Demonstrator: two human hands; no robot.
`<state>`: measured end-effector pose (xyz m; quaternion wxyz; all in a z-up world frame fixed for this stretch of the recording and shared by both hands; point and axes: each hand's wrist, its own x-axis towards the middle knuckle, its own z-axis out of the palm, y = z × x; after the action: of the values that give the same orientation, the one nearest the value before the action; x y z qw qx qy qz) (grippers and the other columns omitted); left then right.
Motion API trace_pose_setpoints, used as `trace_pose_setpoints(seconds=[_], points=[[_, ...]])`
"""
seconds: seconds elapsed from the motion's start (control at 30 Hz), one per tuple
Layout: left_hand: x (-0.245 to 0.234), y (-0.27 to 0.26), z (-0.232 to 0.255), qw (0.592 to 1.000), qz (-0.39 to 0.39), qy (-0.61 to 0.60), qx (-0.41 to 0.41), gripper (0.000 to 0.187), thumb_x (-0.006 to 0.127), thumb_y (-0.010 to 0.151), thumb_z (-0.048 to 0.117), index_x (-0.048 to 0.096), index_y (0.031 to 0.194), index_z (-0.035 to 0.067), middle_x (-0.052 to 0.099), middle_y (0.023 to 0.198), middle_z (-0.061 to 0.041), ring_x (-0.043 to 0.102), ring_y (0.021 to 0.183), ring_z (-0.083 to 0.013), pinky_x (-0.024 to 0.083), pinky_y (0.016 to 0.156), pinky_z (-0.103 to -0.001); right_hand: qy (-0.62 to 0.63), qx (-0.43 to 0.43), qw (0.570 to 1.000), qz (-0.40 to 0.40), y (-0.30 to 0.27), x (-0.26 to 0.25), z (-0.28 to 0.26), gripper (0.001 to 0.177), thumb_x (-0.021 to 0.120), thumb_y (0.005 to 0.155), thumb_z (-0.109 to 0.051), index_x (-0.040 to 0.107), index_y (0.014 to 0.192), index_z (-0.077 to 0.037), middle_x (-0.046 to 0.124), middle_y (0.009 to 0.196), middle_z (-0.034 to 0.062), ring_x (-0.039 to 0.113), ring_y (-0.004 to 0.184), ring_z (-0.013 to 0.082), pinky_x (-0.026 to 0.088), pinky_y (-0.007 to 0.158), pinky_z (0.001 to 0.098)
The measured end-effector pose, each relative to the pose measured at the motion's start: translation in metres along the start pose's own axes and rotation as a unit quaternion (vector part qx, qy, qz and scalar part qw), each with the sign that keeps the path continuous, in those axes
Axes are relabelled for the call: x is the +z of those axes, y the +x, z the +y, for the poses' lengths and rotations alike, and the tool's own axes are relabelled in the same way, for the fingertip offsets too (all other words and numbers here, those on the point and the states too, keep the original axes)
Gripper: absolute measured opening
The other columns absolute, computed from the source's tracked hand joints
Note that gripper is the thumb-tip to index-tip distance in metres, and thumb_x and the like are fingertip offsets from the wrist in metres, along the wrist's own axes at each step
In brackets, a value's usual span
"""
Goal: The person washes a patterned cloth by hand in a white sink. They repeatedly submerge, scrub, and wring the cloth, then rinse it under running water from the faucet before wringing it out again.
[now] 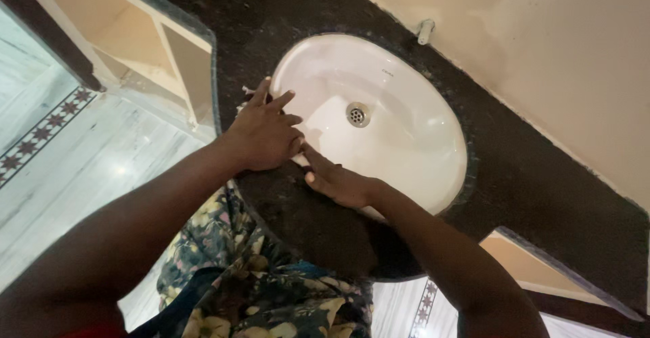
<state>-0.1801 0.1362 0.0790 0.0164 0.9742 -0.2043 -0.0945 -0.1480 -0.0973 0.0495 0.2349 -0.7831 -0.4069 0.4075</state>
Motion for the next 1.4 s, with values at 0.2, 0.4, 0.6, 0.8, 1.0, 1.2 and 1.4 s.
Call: trace_pose_setpoints(seconds=[0.2,0.4,0.6,0.8,1.0,1.2,1.4], points=[[-0.013,0.038,-0.004,0.980,-0.165,0.110,0.007,0.053,0.026,0.103,0.060,0.049,0.148,0.043,0.020,0.169,0.000,0.001,0.158,-0.0293,-0.013,0.123,-0.063,0.033,-0.010,0.998,-0.060,0.015,-0.018,0.019,0.099,0.022,0.098,-0.071,-0.015,0.163,-0.005,-0.002,0.174,0.0195,0.000,0.160,0.0350,0.008,0.126,0.0496],[-0.004,0.100,-0.009,0.940,-0.225,0.253,0.033,0.052,0.034,0.107,0.054,0.026,0.158,0.055,-0.001,0.174,-0.003,-0.008,0.159,-0.0335,-0.013,0.119,-0.065,-0.079,-0.008,0.996,-0.036,0.031,-0.013,0.053,0.086,0.021,0.103,-0.060,-0.010,0.163,-0.007,-0.010,0.174,0.0202,-0.009,0.160,0.0363,0.005,0.125,0.0544],[0.036,0.185,-0.041,0.896,-0.169,0.374,0.167,0.060,0.042,0.101,0.055,0.022,0.158,0.057,-0.005,0.175,0.009,-0.010,0.161,-0.0229,-0.013,0.128,-0.052,-0.258,0.042,0.962,-0.075,0.041,-0.033,0.068,0.090,0.025,0.104,-0.063,-0.006,0.164,-0.004,-0.013,0.172,0.0204,-0.016,0.160,0.0371,0.001,0.126,0.0590],[0.061,0.265,-0.043,0.870,-0.038,0.368,0.325,0.055,0.037,0.105,0.042,0.023,0.157,0.051,0.001,0.172,0.007,-0.007,0.157,-0.0200,-0.009,0.128,-0.049,-0.253,0.087,0.958,-0.099,0.045,-0.074,0.085,0.088,0.040,0.099,-0.060,0.014,0.161,-0.003,0.017,0.166,0.0218,0.012,0.155,0.0379,0.006,0.123,0.0647],[0.032,0.245,-0.006,0.850,-0.030,0.421,0.315,0.030,0.067,0.096,0.025,0.076,0.125,0.027,0.059,0.150,0.000,0.048,0.145,-0.0240,0.035,0.123,-0.044,-0.316,0.091,0.942,-0.059,0.040,-0.076,0.111,0.074,0.058,0.096,-0.054,0.044,0.151,-0.006,0.049,0.151,0.0211,0.036,0.147,0.0385,0.018,0.122,0.0643],[0.033,0.234,-0.011,0.977,-0.105,0.164,0.092,0.023,0.069,0.092,0.017,0.075,0.113,0.011,0.076,0.116,-0.012,0.073,0.104,-0.0319,0.059,0.086,-0.047,-0.359,0.096,0.928,-0.007,0.042,-0.072,0.112,0.060,0.067,0.087,-0.033,0.053,0.140,-0.010,0.050,0.146,0.0174,0.040,0.141,0.0394,0.028,0.111,0.0651],[0.021,0.198,-0.008,0.949,-0.306,0.025,0.068,0.036,0.061,0.096,0.017,0.056,0.131,0.016,0.069,0.122,-0.013,0.070,0.102,-0.0309,0.057,0.084,-0.048,-0.299,0.118,0.944,-0.080,0.025,-0.088,0.108,0.033,0.064,0.086,-0.023,0.074,0.115,-0.008,0.072,0.117,0.0172,0.068,0.107,0.0351,0.054,0.091,0.0477]])
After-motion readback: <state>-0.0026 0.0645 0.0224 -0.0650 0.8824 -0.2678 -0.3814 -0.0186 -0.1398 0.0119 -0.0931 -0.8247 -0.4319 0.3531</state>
